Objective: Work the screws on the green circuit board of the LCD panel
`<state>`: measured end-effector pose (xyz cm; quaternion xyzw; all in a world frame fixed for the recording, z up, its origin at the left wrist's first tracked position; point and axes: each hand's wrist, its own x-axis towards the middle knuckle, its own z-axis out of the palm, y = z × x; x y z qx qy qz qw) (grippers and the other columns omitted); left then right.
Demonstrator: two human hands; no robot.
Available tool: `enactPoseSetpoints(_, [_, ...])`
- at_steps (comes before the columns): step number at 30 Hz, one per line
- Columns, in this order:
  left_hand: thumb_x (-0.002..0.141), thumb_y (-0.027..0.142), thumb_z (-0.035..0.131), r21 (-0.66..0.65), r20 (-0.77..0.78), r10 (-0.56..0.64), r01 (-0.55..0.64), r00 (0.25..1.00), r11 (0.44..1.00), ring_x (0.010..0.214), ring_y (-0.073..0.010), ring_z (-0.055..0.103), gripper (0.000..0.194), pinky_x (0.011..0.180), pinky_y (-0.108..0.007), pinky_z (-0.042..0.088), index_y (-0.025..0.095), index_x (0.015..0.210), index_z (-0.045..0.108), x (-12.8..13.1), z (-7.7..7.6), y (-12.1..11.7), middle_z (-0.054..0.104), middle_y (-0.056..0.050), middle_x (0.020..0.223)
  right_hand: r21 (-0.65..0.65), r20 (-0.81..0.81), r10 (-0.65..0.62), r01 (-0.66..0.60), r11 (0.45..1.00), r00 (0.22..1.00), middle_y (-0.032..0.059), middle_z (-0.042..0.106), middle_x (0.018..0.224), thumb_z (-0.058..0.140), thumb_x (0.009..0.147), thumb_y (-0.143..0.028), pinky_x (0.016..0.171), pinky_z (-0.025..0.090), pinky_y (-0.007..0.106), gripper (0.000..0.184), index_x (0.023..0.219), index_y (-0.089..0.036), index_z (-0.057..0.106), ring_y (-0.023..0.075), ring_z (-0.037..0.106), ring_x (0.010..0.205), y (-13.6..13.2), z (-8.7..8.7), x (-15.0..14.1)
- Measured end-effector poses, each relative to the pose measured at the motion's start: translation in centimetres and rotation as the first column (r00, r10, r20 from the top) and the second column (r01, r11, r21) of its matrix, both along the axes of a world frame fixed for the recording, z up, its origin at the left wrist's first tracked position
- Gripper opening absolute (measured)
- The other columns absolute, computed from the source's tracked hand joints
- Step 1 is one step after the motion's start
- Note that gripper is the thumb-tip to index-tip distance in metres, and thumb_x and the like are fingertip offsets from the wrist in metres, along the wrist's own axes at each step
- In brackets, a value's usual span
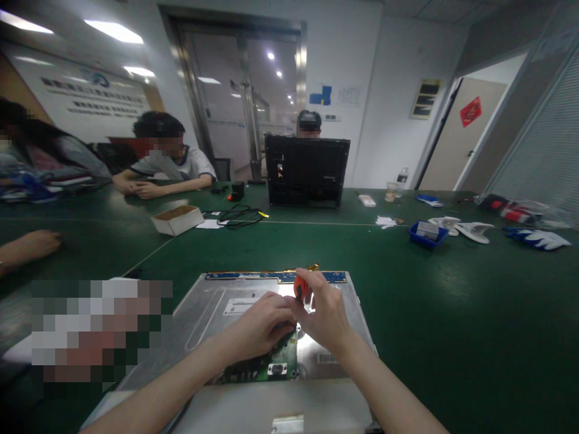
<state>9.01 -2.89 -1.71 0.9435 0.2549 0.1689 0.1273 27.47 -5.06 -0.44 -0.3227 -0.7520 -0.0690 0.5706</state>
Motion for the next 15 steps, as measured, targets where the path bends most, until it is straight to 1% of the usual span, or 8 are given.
enactPoseSetpoints(3, [0.088,0.008,0.062,-0.021,0.000,0.019,-0.019,1.000,1.000,0.090,-0.0224,0.067,0.013,0.087,-0.036,0.046,0.018,0.084,0.068,0.06,0.34,-0.20,0.071,-0.005,0.091,0.001,-0.014,-0.021,0.021,1.000,1.000,-0.0038,0.059,0.077,0.059,0.099,-0.031,0.040,0.045,0.018,0.036,0.131,-0.024,0.045,0.0089,0.051,0.046,-0.13,0.11,-0.04])
enactPoseSetpoints(7, [0.088,0.007,0.060,-0.016,-0.002,0.019,-0.019,1.000,1.000,0.090,-0.0223,0.067,0.014,0.086,-0.036,0.047,0.018,0.087,0.070,0.10,0.57,-0.27,0.072,-0.005,0.091,0.006,-0.009,-0.021,0.021,1.000,1.000,-0.0031,0.060,0.077,0.058,0.098,-0.025,0.039,0.045,0.018,0.036,0.132,-0.023,0.045,0.0088,0.051,0.046,-0.23,0.37,-0.08])
enactPoseSetpoints(12, [0.087,0.006,0.062,-0.006,0.005,0.021,-0.021,1.000,1.000,0.087,-0.0222,0.066,0.014,0.084,-0.036,0.046,0.018,0.083,0.069,0.13,0.41,-0.22,0.071,-0.004,0.089,-0.015,-0.019,0.015,-0.015,1.000,1.000,0.0011,0.060,0.090,0.059,0.097,-0.021,0.043,0.050,0.019,0.040,0.134,-0.027,0.046,0.0098,0.055,0.055,-0.23,0.46,-0.03])
enactPoseSetpoints(15, [0.088,0.007,0.064,-0.006,0.005,0.026,-0.026,1.000,1.000,0.090,-0.0227,0.067,0.013,0.086,-0.035,0.046,0.018,0.084,0.069,0.14,0.23,-0.21,0.071,-0.005,0.090,-0.015,-0.024,0.020,-0.021,1.000,1.000,0.0044,0.060,0.099,0.060,0.096,-0.020,0.044,0.052,0.020,0.040,0.134,-0.027,0.048,0.0107,0.058,0.061,-0.26,0.35,0.03])
